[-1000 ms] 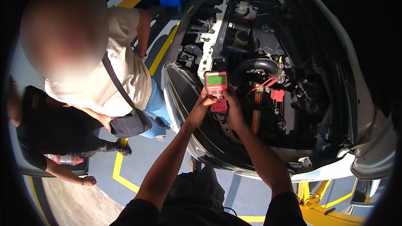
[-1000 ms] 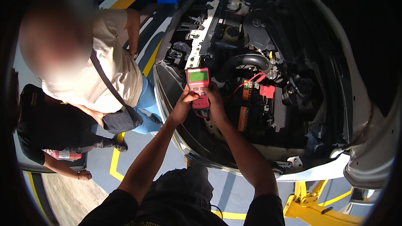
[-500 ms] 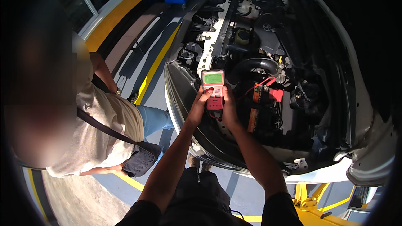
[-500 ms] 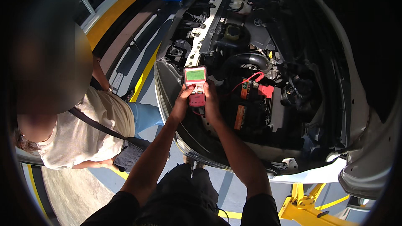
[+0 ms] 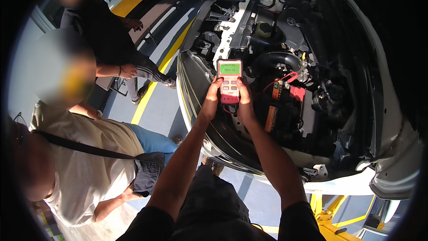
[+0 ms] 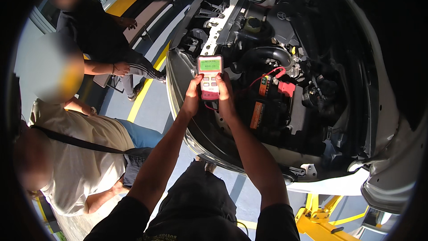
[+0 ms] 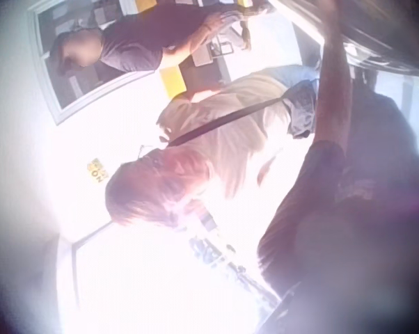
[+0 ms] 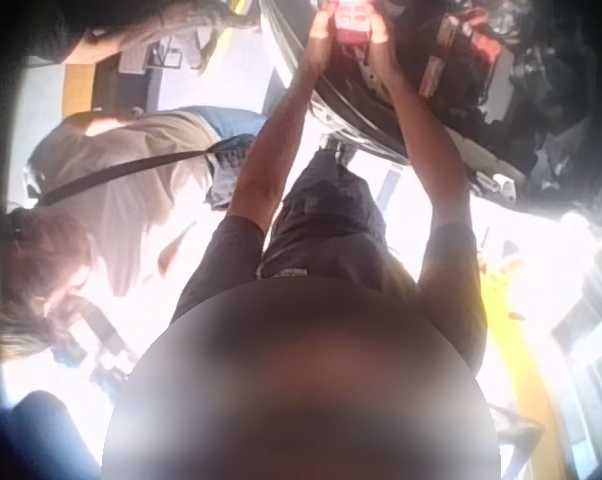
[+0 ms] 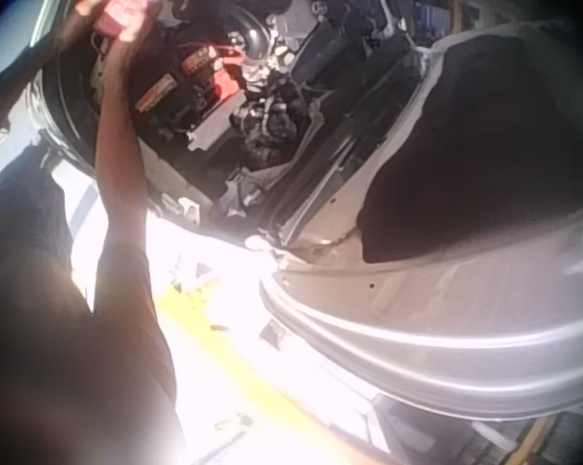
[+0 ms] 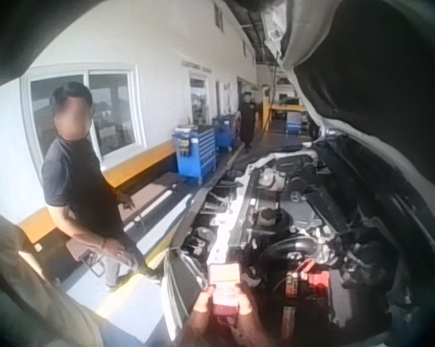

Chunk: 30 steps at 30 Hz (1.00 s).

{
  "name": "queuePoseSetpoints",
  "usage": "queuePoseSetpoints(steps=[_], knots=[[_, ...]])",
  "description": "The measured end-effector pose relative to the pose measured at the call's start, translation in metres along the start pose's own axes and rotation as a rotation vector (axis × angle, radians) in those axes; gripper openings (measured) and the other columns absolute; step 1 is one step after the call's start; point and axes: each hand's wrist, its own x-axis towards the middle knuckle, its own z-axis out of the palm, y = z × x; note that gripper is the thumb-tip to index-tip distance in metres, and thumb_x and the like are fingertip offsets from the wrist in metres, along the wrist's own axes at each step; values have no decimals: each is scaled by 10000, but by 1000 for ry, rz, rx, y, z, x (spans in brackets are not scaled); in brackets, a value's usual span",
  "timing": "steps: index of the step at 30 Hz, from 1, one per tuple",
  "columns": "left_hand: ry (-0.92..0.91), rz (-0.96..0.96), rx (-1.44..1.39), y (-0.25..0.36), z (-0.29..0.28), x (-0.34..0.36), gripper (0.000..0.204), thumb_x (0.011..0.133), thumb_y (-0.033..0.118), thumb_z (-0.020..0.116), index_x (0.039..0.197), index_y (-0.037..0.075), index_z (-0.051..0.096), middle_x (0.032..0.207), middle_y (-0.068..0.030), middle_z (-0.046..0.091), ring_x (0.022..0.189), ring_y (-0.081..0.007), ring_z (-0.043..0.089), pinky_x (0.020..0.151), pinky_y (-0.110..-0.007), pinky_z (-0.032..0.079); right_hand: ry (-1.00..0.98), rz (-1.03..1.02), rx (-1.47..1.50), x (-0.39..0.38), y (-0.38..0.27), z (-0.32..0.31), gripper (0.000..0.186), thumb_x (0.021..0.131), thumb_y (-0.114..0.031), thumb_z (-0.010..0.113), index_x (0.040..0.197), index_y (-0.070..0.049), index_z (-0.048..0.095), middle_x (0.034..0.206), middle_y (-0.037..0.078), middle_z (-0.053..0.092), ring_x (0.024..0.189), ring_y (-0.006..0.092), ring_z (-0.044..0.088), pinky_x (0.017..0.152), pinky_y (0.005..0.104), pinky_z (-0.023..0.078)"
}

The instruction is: The person retrieves a battery tester from a cart, walks to a white sedan with its hood open, and connects the tester to the car battery. The person operates the tester, shows the results to a woman and a coworker, and then disconnects the tester.

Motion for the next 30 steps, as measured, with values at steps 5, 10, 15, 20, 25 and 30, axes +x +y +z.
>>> queuePoseSetpoints(steps=[5, 10, 15, 20, 25, 30], knots=[[-21, -2, -75, 8, 10, -3, 592, 1131, 438, 489, 1591, 66, 491, 1490, -85, 605, 1400, -180, 547, 1215, -336, 365, 1, -5, -6, -4, -6, 4, 392, 1100, -354, 547, 1343, -51, 601, 1228, 74, 664, 1156, 160, 620, 1048, 339, 460], [-23, 41, 86, 9, 9, -5, 549, 1125, 435, 503, 1535, 71, 540, 1450, -72, 626, 1367, -177, 561, 1199, -346, 375, -6, -28, -4, -2, -8, 5, 297, 1069, -276, 617, 1268, -55, 612, 1159, 54, 679, 1106, 148, 628, 1021, 333, 469], [-27, 82, 156, 15, 17, -7, 505, 1109, 371, 540, 1509, 64, 543, 1397, -68, 643, 1317, -169, 580, 1171, -340, 396, 15, -42, -8, -2, -7, 5, 269, 1072, -276, 608, 1224, -54, 613, 1133, 55, 671, 1071, 142, 620, 991, 330, 474], [-28, 74, 139, 9, 10, 0, 434, 1088, 287, 559, 1468, 77, 558, 1318, -65, 664, 1234, -155, 606, 1115, -320, 429, 23, -53, -91, 1, -3, 1, 265, 1081, -295, 594, 1191, -55, 612, 1093, 61, 664, 1041, 137, 609, 966, 329, 471], [-30, 72, 119, 7, 8, 1, 420, 1081, 278, 566, 1449, 75, 565, 1310, -67, 665, 1230, -157, 608, 1110, -318, 429, 34, -50, -90, 1, -1, 3, 290, 1087, -324, 597, 1194, -55, 611, 1085, 64, 667, 1032, 140, 614, 955, 330, 475], [-52, 61, 95, 7, 6, 2, 427, 1076, 263, 559, 1453, 61, 554, 1312, -73, 667, 1230, -157, 608, 1113, -318, 428, 38, -61, -111, 1, -1, 4, 301, 1095, -334, 593, 1206, -55, 609, 1090, 63, 668, 1029, 141, 618, 951, 328, 478]])
